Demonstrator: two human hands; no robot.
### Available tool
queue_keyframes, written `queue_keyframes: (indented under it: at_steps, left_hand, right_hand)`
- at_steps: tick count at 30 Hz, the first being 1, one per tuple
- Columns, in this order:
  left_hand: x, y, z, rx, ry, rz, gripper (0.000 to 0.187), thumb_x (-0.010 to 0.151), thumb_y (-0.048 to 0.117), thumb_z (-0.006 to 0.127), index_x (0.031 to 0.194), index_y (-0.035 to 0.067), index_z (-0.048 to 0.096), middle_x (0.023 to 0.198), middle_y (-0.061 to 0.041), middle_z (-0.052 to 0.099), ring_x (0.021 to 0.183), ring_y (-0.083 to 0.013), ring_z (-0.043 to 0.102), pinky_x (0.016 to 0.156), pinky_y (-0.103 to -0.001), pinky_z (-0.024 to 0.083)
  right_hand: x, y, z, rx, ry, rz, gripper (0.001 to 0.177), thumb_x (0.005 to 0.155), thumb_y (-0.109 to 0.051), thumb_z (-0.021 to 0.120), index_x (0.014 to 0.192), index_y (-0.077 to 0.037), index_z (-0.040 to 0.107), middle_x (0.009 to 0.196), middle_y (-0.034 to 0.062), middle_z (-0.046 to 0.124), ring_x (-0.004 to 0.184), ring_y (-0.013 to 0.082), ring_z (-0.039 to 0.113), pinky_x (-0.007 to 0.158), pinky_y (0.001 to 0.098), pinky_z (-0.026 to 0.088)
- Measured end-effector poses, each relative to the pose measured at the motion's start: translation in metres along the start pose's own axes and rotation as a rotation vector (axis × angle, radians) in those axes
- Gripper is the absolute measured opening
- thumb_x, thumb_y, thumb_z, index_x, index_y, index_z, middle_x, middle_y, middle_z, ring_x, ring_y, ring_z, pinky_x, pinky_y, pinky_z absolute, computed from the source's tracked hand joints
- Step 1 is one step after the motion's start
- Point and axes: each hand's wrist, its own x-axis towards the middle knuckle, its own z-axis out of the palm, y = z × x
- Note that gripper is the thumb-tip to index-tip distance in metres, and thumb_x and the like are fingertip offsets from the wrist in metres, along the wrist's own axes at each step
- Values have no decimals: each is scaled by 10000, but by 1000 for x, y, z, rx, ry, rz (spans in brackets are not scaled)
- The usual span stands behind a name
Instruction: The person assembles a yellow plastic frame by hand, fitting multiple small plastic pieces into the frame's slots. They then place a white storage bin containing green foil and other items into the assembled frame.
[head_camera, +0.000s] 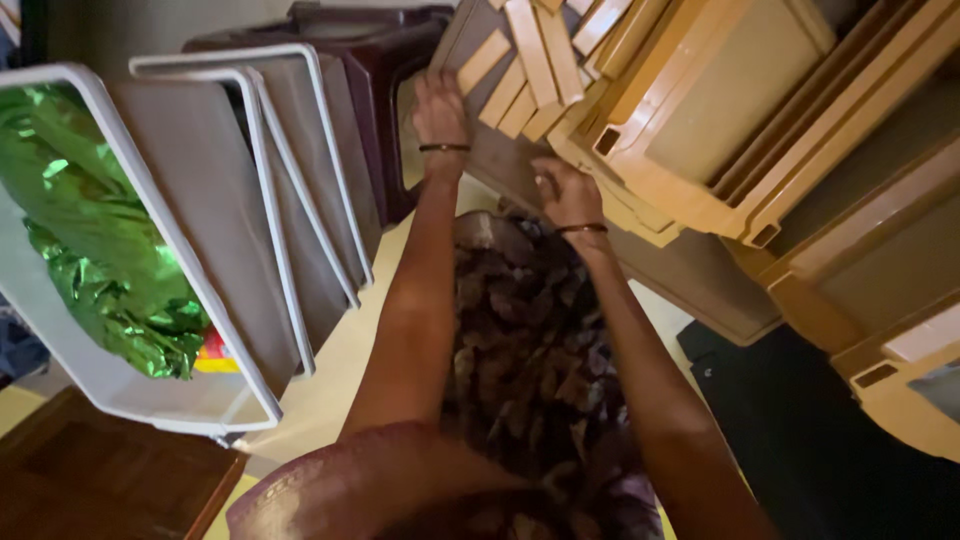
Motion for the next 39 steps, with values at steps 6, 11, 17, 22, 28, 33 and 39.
queue_keyframes:
  at_steps: [6, 11, 17, 22, 28, 33, 39]
  left_hand:
    - [-21, -14, 29, 58, -122, -60, 307, 937, 68, 626, 1242, 44, 648, 1029, -151, 723, 899, -309, 722, 690, -416, 606]
    - [-67, -27, 16, -132, -418, -441, 335, 886, 389, 756, 1069, 108, 736, 974, -180, 725, 925, -376, 729, 752, -506, 602]
    - [-154, 3, -30, -490, -148, -297, 438, 837, 308, 764, 1237, 149, 683, 976, -199, 726, 883, -442, 693, 752, -554, 558]
    - [-214, 70, -93, -745, 9, -64, 476, 834, 339, 772, 1264, 165, 663, 1058, -179, 731, 885, -377, 718, 786, -478, 577]
    - [-253, 157, -188, -919, -59, 19, 488, 860, 276, 785, 1289, 100, 633, 1122, -160, 724, 891, -324, 749, 775, -435, 581]
    - [-273, 215, -243, -1048, -29, 197, 529, 845, 106, 747, 1347, 32, 595, 1189, -207, 680, 1070, -351, 709, 885, -414, 589]
    - [-288, 265, -286, -1063, -125, 370, 562, 896, 159, 766, 1401, 35, 553, 1157, -190, 635, 1017, -318, 685, 880, -397, 570]
  right_hand:
    - [-11, 4, -12, -11, 82, -80, 230, 935, -113, 708, 1164, -106, 734, 1107, 138, 757, 1026, 339, 727, 892, 424, 571]
    - [-35, -7, -23, 72, 58, -51, 244, 949, -124, 684, 1188, -89, 718, 1109, 138, 757, 1036, 332, 727, 886, 412, 572]
    - [-73, -17, -39, 57, 9, -128, 247, 952, -149, 690, 1185, -80, 727, 1107, 142, 762, 1013, 316, 740, 862, 397, 579]
    - [-118, -18, -75, 128, -63, -177, 283, 981, -159, 656, 1249, -70, 679, 1109, 138, 763, 1018, 276, 758, 843, 368, 593]
    - [-180, -33, -141, -21, 8, 8, 450, 913, -201, 742, 1338, -95, 641, 1090, 175, 744, 909, 298, 751, 781, 396, 582]
    - [-218, -38, -207, 104, 136, -264, 474, 967, -188, 742, 1386, -29, 586, 1139, 187, 749, 1002, 278, 751, 824, 365, 589]
    - [-248, -43, -279, 150, 169, -160, 461, 935, -168, 768, 1336, -19, 597, 1131, 131, 751, 995, 198, 710, 857, 343, 569]
